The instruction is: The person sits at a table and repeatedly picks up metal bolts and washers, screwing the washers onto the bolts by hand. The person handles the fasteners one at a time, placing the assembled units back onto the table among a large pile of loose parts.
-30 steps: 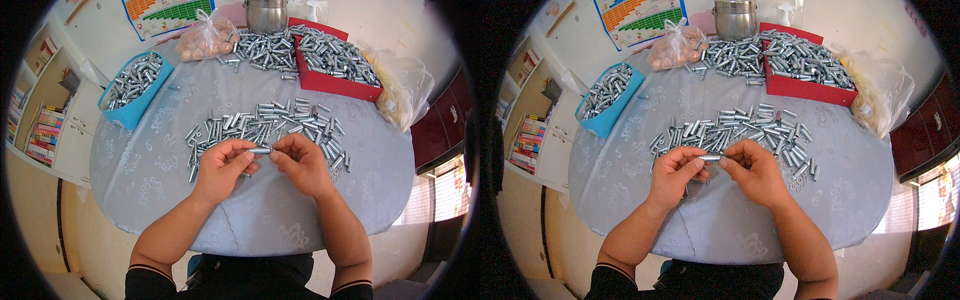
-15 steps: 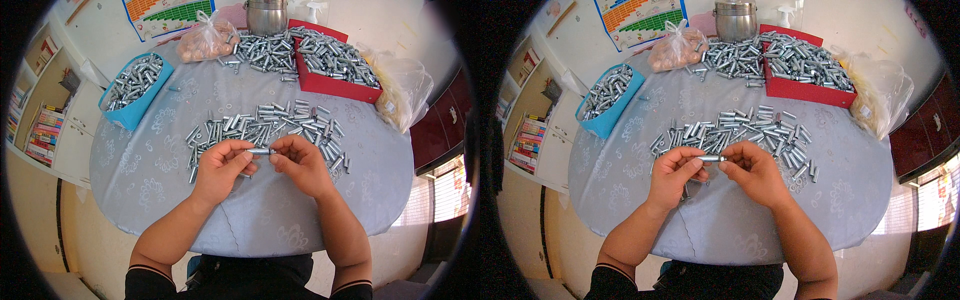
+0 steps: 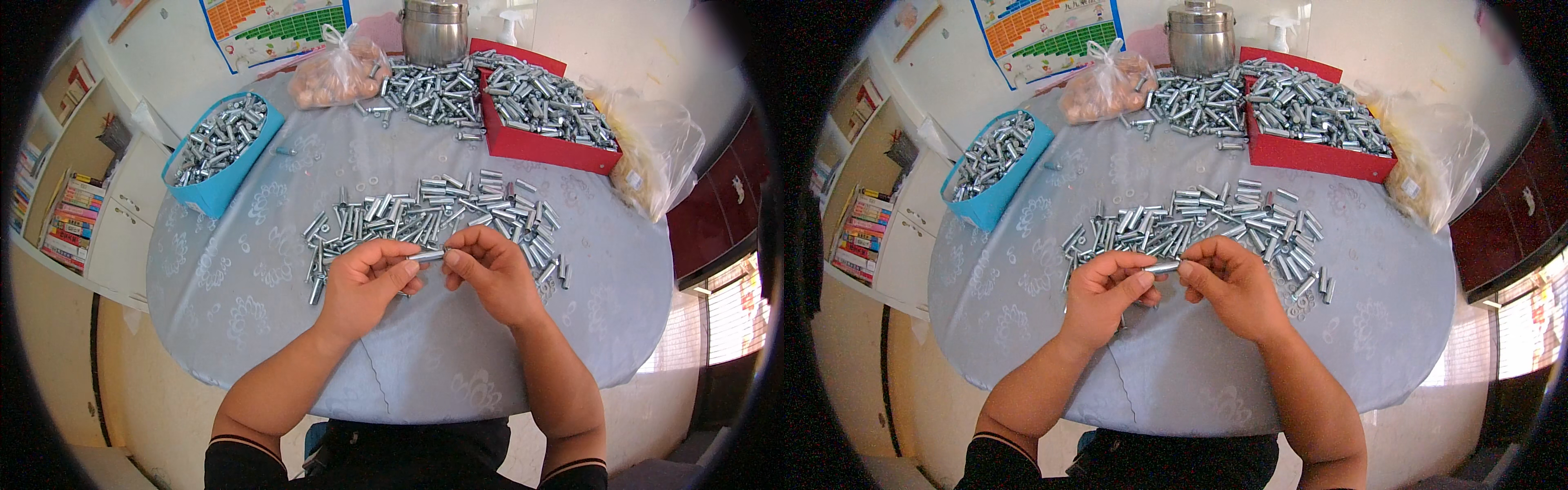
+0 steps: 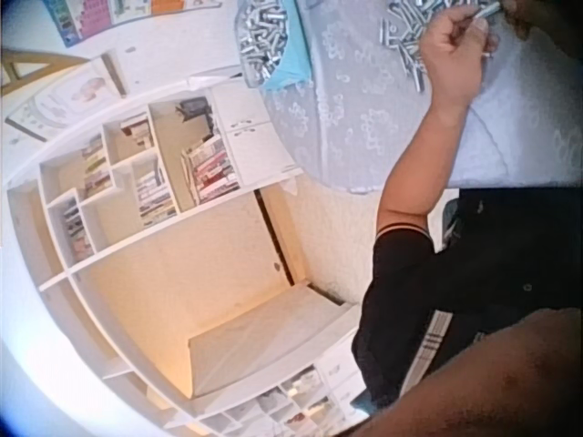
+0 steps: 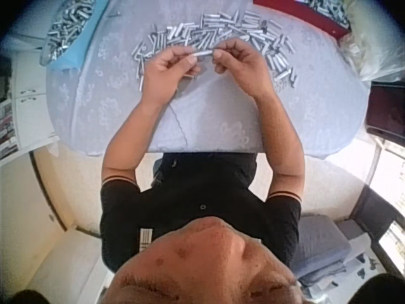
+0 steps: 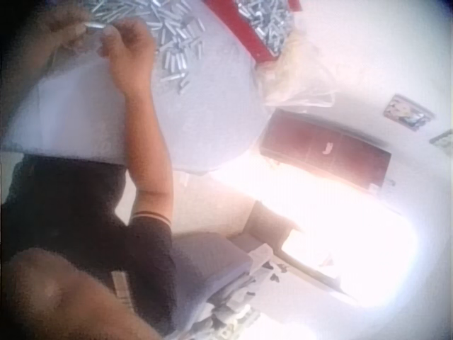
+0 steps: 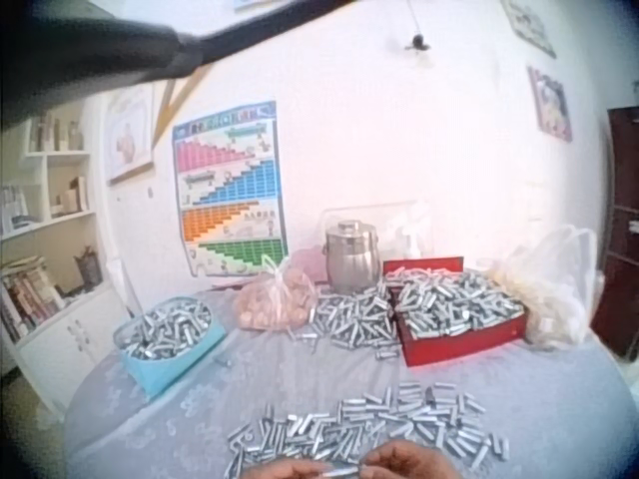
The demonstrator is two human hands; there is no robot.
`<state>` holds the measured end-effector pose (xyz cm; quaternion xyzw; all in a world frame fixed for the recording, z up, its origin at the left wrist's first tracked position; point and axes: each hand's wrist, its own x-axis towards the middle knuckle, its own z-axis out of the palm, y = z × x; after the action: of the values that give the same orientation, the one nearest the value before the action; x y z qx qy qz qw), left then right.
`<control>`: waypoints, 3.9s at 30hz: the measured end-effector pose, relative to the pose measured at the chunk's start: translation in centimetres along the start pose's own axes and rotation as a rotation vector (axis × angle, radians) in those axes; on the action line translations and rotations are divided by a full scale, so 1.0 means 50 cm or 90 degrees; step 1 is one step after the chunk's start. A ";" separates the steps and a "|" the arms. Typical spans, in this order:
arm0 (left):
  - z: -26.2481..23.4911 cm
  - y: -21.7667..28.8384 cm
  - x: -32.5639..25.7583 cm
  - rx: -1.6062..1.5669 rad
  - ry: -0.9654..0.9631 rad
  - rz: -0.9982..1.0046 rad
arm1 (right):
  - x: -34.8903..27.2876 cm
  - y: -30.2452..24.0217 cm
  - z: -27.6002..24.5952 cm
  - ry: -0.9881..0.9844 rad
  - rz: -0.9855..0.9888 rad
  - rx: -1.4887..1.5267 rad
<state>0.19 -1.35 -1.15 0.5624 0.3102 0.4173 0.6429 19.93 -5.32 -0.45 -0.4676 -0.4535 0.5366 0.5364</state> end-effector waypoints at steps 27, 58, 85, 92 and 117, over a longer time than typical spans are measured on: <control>-0.024 0.012 0.014 0.043 0.230 0.137 | 0.019 -0.017 -0.059 0.258 -0.156 0.207; -0.010 0.016 0.001 0.337 -0.037 0.197 | -0.001 -0.037 -0.121 0.279 -0.008 -0.762; -0.007 -0.004 0.013 -0.089 0.102 0.017 | -0.004 -0.019 -0.017 0.031 0.028 -0.080; -0.006 -0.008 0.014 -0.075 0.110 0.008 | -0.003 -0.015 -0.006 0.053 0.036 -0.041; -0.014 0.026 0.011 -0.002 0.190 0.084 | 0.008 -0.026 -0.039 0.335 -0.138 -0.123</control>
<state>-0.39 -0.52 0.03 0.5122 0.3641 0.5379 0.5618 22.08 -4.95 0.54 -0.5886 -0.3951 0.2909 0.6425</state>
